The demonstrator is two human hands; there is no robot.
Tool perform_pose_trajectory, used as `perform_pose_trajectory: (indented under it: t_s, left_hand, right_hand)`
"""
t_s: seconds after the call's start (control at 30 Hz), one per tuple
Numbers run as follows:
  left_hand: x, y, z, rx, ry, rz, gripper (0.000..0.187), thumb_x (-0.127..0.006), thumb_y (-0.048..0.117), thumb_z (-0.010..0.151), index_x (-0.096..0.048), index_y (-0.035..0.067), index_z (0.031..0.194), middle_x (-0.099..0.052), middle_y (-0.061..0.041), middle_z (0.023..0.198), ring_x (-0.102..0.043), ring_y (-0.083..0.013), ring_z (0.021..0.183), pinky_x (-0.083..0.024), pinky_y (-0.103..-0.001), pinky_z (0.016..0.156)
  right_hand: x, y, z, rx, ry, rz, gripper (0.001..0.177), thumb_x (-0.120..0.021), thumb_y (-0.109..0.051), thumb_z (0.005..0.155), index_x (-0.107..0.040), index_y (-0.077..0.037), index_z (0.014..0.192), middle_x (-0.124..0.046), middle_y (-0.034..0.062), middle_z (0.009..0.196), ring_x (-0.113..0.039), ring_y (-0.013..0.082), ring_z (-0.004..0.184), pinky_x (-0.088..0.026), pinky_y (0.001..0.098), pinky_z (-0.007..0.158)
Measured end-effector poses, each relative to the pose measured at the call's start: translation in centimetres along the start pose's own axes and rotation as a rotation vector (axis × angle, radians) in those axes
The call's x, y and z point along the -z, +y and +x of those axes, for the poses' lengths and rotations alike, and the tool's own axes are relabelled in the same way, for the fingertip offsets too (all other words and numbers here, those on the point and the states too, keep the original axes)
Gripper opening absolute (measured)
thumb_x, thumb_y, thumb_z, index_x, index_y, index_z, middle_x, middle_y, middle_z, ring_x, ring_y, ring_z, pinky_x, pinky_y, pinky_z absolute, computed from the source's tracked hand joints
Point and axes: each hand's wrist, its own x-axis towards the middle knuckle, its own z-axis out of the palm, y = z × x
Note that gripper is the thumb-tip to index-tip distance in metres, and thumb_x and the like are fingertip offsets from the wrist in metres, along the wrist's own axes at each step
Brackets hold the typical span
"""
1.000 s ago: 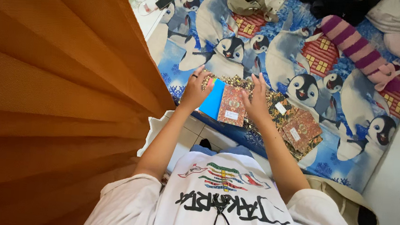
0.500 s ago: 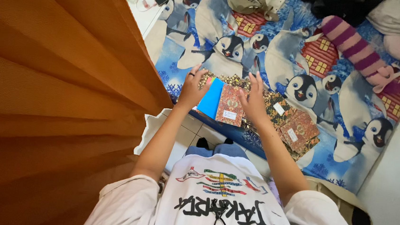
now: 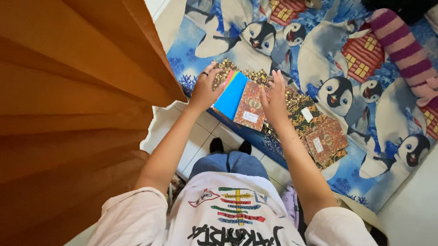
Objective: The person repeatedly picks up patterned fabric pieces from a bed, carries them to a nearby storage area, and places them into a brown crate. The person returns to the bed to repeat the process with additional fabric pieces.
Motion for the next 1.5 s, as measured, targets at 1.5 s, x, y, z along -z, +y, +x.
perform_pose_trajectory:
  t_s: [1.5]
  left_hand:
    - [-10.5,-16.2,-9.3,0.387,-0.097,0.206,0.048,-0.074,0.026,0.089,-0.061,0.003,0.129,-0.061,-0.016,0.135,-0.056,-0.0368,0.127,-0.048,-0.044,0.105]
  right_hand:
    - [-11.7,17.3,3.7,-0.060,-0.374,-0.221,0.063,-0.061,-0.009,0.099,-0.034,-0.009,0.156,-0.028,0.0215,0.163,-0.062,0.0363,0.124,-0.058,0.0415,0.092]
